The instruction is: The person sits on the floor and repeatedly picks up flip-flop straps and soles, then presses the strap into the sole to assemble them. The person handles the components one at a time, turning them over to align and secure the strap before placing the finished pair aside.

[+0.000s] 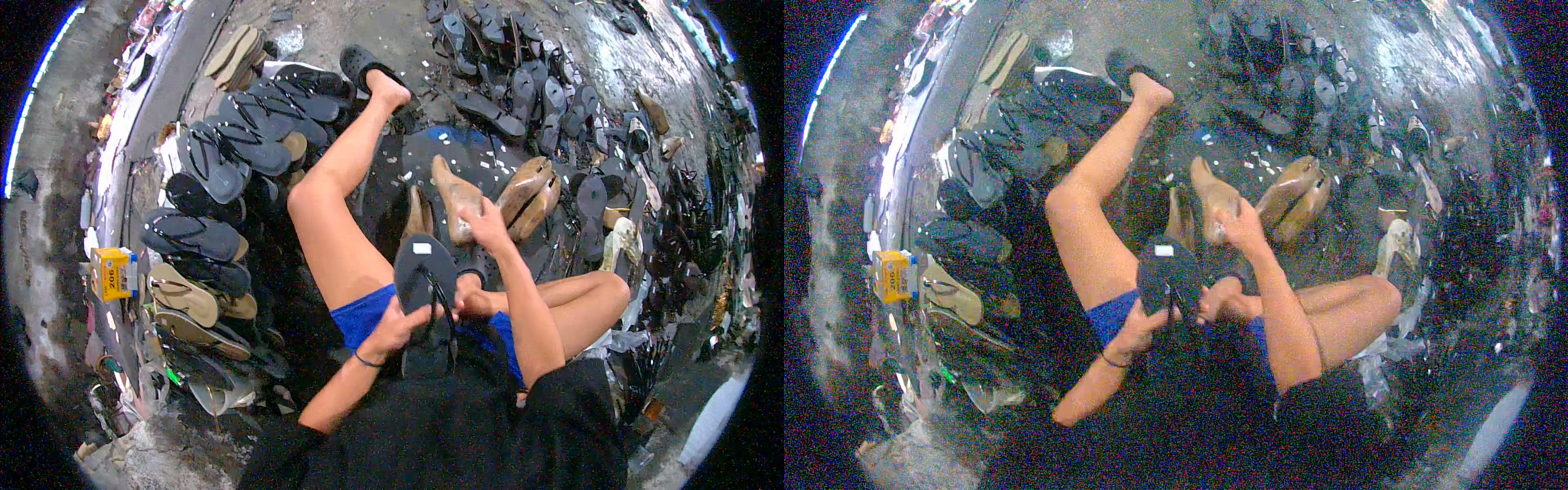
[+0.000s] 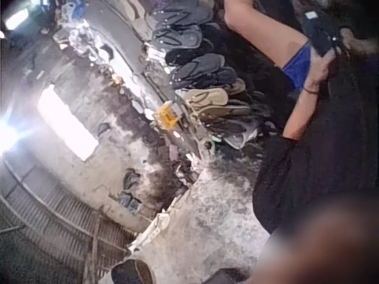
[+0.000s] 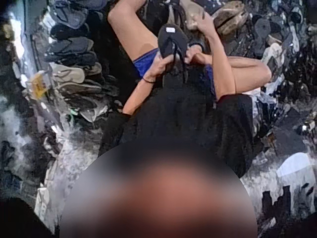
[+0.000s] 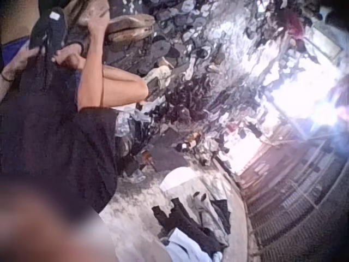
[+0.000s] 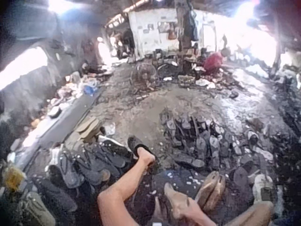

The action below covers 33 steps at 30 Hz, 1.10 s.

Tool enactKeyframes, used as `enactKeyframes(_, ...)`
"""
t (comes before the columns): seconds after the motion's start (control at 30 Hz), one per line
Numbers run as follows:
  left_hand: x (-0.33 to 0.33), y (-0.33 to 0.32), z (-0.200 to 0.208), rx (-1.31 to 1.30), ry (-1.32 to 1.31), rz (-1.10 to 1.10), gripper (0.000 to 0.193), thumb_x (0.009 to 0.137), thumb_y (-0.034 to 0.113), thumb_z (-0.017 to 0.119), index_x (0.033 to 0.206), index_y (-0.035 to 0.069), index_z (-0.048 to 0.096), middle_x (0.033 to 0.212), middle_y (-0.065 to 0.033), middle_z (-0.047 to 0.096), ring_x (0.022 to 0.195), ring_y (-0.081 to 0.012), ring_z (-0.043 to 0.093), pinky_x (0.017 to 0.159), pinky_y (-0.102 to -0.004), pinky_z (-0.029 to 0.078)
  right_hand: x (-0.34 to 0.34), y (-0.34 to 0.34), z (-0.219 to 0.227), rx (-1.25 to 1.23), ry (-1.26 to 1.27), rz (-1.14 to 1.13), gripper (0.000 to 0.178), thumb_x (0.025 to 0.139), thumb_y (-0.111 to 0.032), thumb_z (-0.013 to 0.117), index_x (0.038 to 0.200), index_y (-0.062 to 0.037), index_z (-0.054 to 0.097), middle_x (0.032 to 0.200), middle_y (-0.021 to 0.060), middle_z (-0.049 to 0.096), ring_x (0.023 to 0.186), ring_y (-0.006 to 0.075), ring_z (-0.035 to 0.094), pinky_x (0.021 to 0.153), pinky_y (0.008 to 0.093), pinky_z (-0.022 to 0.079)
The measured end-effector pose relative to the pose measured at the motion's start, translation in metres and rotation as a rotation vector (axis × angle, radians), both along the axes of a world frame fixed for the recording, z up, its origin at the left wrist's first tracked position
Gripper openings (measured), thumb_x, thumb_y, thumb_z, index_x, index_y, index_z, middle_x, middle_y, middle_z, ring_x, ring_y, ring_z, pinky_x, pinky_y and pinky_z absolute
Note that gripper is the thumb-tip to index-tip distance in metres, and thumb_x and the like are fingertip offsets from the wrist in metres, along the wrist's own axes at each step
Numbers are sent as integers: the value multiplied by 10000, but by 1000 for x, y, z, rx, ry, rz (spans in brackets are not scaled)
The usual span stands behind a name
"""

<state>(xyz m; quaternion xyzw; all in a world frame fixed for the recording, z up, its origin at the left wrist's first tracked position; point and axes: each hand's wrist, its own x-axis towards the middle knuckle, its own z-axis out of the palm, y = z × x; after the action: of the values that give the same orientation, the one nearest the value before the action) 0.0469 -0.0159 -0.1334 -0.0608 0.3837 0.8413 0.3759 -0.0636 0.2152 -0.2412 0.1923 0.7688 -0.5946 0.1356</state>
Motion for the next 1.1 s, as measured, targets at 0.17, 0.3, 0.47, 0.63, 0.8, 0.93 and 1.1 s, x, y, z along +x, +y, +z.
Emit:
enactKeyframes(0.17, -23, -10, -29, 57, 46, 318, 672, 957, 386, 669, 1422, -28, 418, 1358, -177, 573, 1125, -266, 647, 926, -377, 565, 97, 17, 161, -810, -72, -78, 737, 857, -310, 706, 1424, 53, 407, 1249, 231, 609, 1052, 328, 665, 877, 442, 591)
enactKeyframes(0.3, -43, -22, -37, -99, 61, 424, 540, 1037, 378, 507, 1386, -34, 478, 1376, -141, 584, 1122, -193, 644, 861, -329, 575, 149, 5, 232, -1002, -465, 70, 890, 786, -417, 775, 1426, 73, 396, 1242, 212, 615, 1042, 344, 666, 864, 470, 582)
enactKeyframes(0.47, -19, -23, -32, 30, -168, 396, 889, 961, 727, 272, 1457, 1, 399, 1413, -215, 528, 1129, -310, 625, 963, -444, 538, 154, -62, 240, 113, 51, 435, 639, 909, -259, 675, 1384, 92, 431, 1281, 251, 584, 1165, 410, 595, 1025, 441, 473)
enactKeyframes(0.63, 10, -23, -34, 214, -181, 507, 982, 912, 822, 214, 1406, 12, 468, 1321, -204, 606, 1081, -306, 653, 950, -419, 542, 139, -113, 208, 418, 288, 464, 642, 865, -231, 700, 1362, 85, 446, 1268, 272, 560, 1157, 432, 570, 967, 446, 493)
enactKeyframes(0.8, 4, -31, -46, 125, -180, 570, 969, 922, 811, 196, 1409, 17, 465, 1264, -185, 638, 1069, -284, 653, 974, -417, 528, 123, -140, 183, 506, 315, 417, 623, 862, -249, 692, 1341, 79, 464, 1257, 229, 565, 1125, 391, 571, 931, 452, 504)
enactKeyframes(0.93, -14, -30, -43, 247, -163, 546, 920, 947, 780, 244, 1398, 12, 477, 1268, -170, 636, 1087, -272, 648, 980, -415, 521, 111, -142, 186, 536, 431, 372, 618, 849, -236, 706, 1339, 67, 482, 1222, 214, 586, 1094, 378, 579, 906, 431, 509)
enactKeyframes(1.1, -42, -25, -14, -55, -16, 547, 613, 1012, 486, 514, 1397, 11, 463, 1338, -157, 571, 1203, -237, 573, 1063, -406, 452, 107, -121, 201, 694, 603, 299, 671, 823, -201, 735, 1378, 67, 471, 1271, 228, 579, 1140, 388, 569, 946, 439, 492)
